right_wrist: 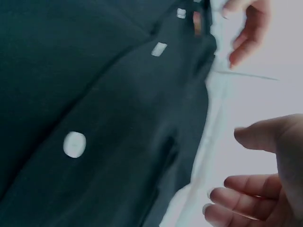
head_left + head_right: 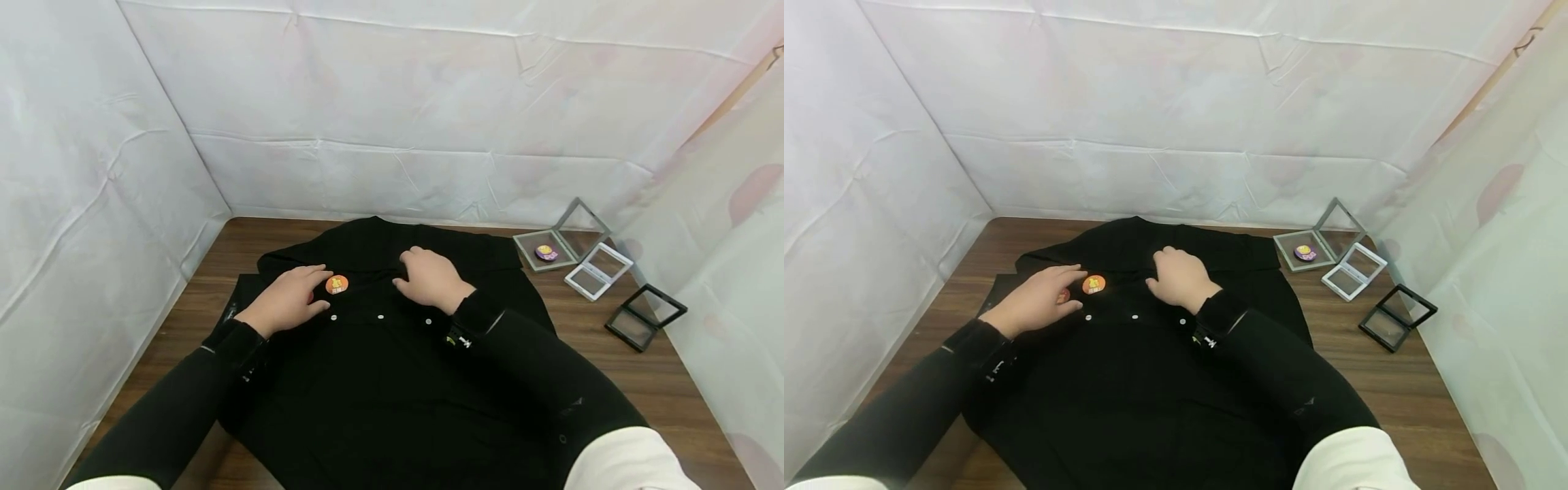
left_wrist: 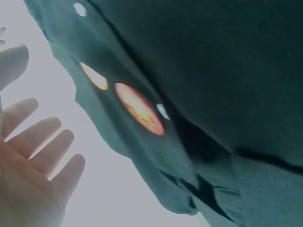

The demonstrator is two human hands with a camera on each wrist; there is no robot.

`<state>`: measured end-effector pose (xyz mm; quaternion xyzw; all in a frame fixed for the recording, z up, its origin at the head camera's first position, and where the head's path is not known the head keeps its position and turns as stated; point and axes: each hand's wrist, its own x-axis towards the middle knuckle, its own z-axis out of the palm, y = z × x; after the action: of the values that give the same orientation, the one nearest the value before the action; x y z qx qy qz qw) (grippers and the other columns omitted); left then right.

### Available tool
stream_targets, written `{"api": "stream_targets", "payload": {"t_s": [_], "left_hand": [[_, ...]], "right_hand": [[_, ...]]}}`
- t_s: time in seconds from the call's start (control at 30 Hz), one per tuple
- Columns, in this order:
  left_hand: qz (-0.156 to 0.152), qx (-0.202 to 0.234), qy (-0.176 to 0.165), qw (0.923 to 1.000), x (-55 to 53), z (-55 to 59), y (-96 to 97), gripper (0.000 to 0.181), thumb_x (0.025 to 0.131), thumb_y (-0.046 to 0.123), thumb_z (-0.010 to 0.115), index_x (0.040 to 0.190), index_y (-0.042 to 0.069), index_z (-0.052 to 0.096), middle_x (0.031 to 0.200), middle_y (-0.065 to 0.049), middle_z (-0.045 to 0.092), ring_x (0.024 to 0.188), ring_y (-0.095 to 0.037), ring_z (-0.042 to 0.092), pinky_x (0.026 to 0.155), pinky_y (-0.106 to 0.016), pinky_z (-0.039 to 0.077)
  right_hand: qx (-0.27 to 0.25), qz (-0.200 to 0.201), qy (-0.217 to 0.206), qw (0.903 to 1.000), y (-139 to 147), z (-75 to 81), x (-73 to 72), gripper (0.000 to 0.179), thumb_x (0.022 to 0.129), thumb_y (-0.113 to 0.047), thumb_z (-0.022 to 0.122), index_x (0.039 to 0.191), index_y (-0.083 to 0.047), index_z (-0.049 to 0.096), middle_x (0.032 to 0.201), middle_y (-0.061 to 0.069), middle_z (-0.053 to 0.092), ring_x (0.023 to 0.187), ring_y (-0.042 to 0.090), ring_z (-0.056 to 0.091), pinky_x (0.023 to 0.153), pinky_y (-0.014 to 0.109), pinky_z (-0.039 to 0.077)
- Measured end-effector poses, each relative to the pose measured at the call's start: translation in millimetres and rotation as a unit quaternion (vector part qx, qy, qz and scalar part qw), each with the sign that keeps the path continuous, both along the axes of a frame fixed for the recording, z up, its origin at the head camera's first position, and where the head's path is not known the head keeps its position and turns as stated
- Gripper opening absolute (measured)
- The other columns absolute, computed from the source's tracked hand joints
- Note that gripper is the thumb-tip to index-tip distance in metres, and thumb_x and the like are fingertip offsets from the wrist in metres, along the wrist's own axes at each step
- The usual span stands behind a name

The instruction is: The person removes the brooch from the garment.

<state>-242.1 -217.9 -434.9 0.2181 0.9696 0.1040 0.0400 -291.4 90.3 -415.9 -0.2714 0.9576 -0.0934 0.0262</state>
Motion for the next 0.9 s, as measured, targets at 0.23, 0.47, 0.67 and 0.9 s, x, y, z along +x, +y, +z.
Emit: {"api": "stream_targets", "payload": {"t_s": [0.23, 0.47, 0.67, 0.9], "left_hand": [[0.003, -0.018, -0.008, 0.9998, -11.5, -10.7, -4.5, 0.059, 0.101, 0.032, 0.069, 0.151, 0.005, 0.052, 0.156, -0.019, 0.045, 0.143, -0.039, 0.042, 0.118, -0.057, 0.033], [-0.007, -0.02, 0.002, 0.9998, -25.7, -19.8, 1.4, 0.05, 0.102, 0.026, 0.069, 0.146, 0.005, 0.057, 0.15, -0.019, 0.053, 0.137, -0.037, 0.05, 0.115, -0.054, 0.038], [-0.003, -0.009, 0.004, 0.9999, -32.3, -27.5, 4.5, 0.042, 0.104, 0.02, 0.066, 0.143, 0.007, 0.06, 0.143, -0.018, 0.059, 0.132, -0.036, 0.055, 0.112, -0.052, 0.042], [0.008, -0.023, -0.018, 0.9996, -31.4, -36.6, 4.5, 0.054, 0.098, 0.026, 0.075, 0.146, 0.009, 0.058, 0.148, -0.019, 0.055, 0.135, -0.038, 0.052, 0.113, -0.054, 0.04]], "right_hand": [[0.059, 0.035, 0.029, 0.9972, -29.6, -20.6, -9.9, 0.042, 0.1, -0.037, 0.069, 0.128, -0.007, 0.067, 0.118, 0.008, 0.064, 0.103, 0.024, 0.065, 0.084, 0.039, 0.057], [0.053, 0.032, 0.01, 0.998, -60.2, -30.5, -14.3, 0.042, 0.102, -0.041, 0.066, 0.13, -0.01, 0.067, 0.118, 0.007, 0.065, 0.101, 0.021, 0.065, 0.086, 0.037, 0.056], [0.022, -0.012, -0.024, 0.9994, -76.0, -43.4, -13.3, 0.038, 0.104, -0.043, 0.063, 0.125, -0.012, 0.069, 0.113, 0.005, 0.066, 0.093, 0.019, 0.066, 0.08, 0.035, 0.056], [0.02, -0.015, -0.031, 0.9992, -76.0, -55.4, -10.4, 0.044, 0.101, -0.044, 0.067, 0.13, -0.011, 0.068, 0.117, 0.006, 0.067, 0.099, 0.02, 0.067, 0.084, 0.037, 0.057]]}}
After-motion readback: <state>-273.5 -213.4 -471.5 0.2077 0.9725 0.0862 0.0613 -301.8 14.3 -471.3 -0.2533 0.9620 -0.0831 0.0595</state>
